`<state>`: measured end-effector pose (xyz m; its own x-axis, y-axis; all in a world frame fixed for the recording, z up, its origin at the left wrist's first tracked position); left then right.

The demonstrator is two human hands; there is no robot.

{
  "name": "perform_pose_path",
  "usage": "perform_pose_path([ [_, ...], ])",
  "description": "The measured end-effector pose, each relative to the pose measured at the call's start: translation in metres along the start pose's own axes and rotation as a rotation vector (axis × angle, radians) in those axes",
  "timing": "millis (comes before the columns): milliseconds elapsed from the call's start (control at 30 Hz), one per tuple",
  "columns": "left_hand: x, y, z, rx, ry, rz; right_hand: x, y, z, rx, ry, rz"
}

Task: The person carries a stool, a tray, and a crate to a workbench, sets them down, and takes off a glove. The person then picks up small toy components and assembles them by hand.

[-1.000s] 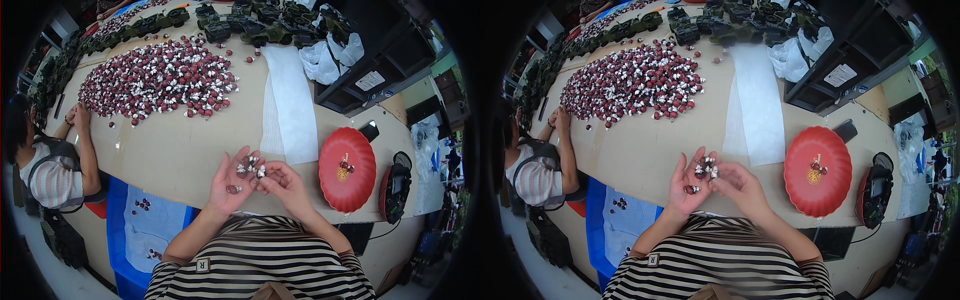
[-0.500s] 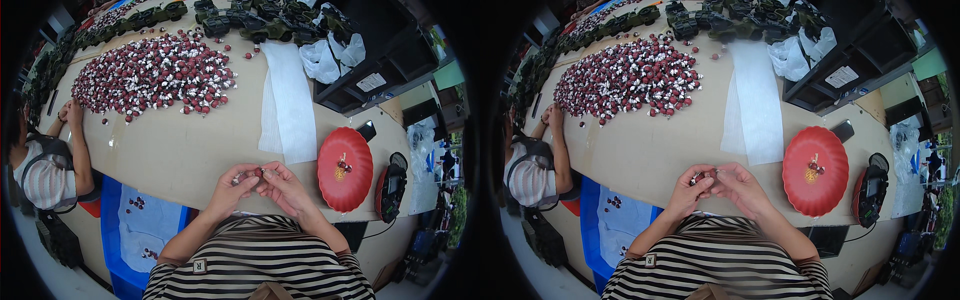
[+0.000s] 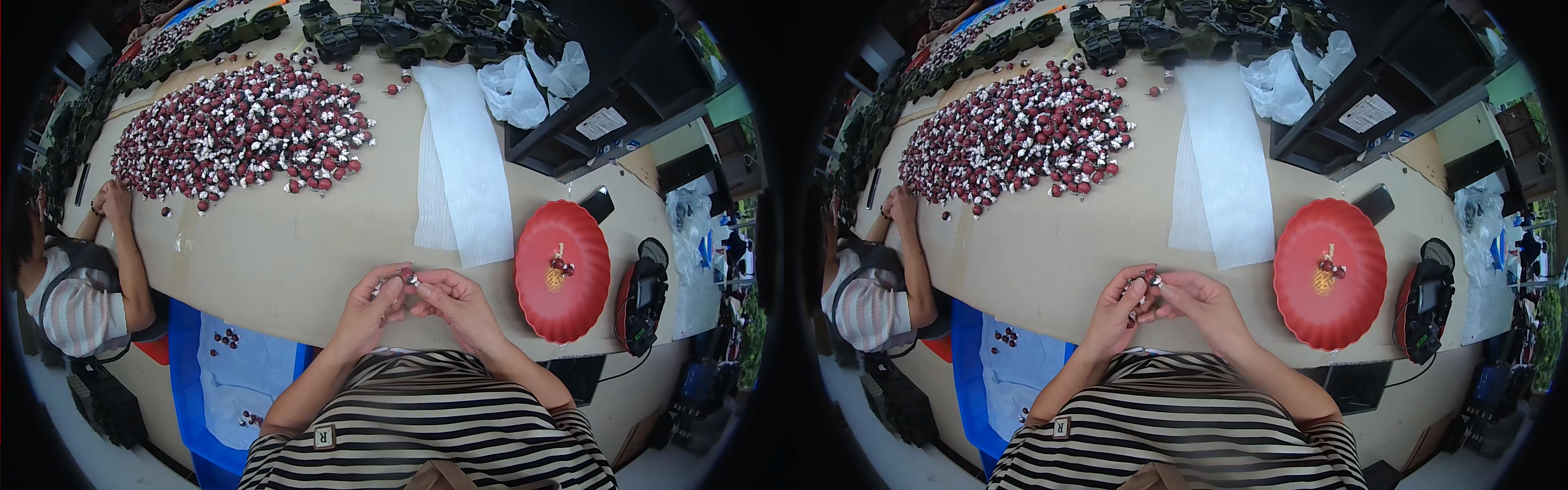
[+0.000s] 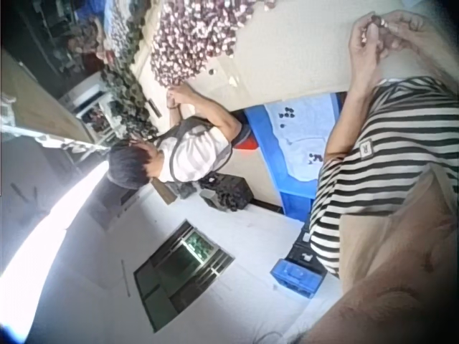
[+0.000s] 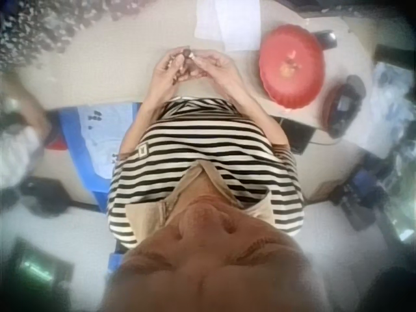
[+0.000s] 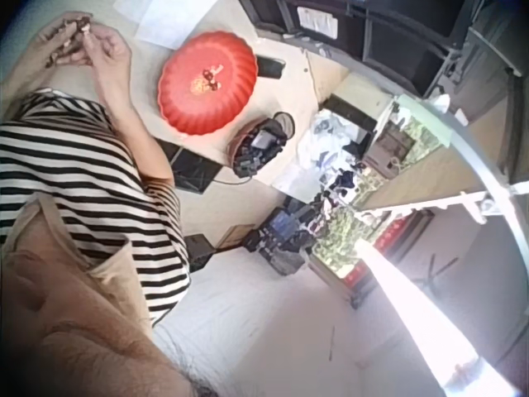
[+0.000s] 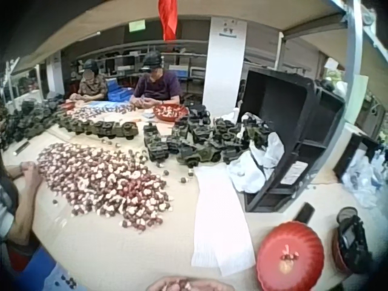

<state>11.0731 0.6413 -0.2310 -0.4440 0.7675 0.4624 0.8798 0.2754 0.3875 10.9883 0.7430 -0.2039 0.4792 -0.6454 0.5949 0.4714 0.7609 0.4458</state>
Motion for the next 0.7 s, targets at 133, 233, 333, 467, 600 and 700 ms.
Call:
perform_pose_path([
  [133,0.0019,-0.0015,-0.0011,0.004,0.02,0.059,-0.0019,-0.0005,-0.0015,-0.001,0.004,0.006],
  [233,0.0026,-0.0023,-0.0032,-0.009,-0.026,0.055,-0.003,-0.0005,-0.0035,-0.003,0.004,0.011],
  [333,0.0035,-0.0024,-0.0058,-0.024,-0.084,0.016,-0.002,0.0009,-0.0048,0.005,-0.015,0.007],
  [467,0.0035,-0.0027,-0.0032,-0.011,-0.058,0.057,-0.0005,0.0024,-0.0033,-0.008,-0.024,0.015],
  [600,0.0043,-0.002,-0.0043,-0.012,-0.046,0.049,-0.0025,0.0029,-0.0045,-0.013,-0.011,0.009],
  [700,0.0048,-0.002,-0.0036,-0.019,-0.041,0.053,0.0009,0.0042,-0.0032,-0.002,-0.007,0.015],
])
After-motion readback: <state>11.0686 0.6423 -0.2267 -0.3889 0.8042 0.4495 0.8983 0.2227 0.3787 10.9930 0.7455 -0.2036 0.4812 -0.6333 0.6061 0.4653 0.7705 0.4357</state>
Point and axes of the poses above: each hand's wrist, its own y-axis away from the middle knuckle, its own x-axis out of the palm, z = x × y, the point moved 7 cm from there along -y, towards the middle knuckle, and after that the axes turned 15 degrees about -y, right-handed, at the moved point
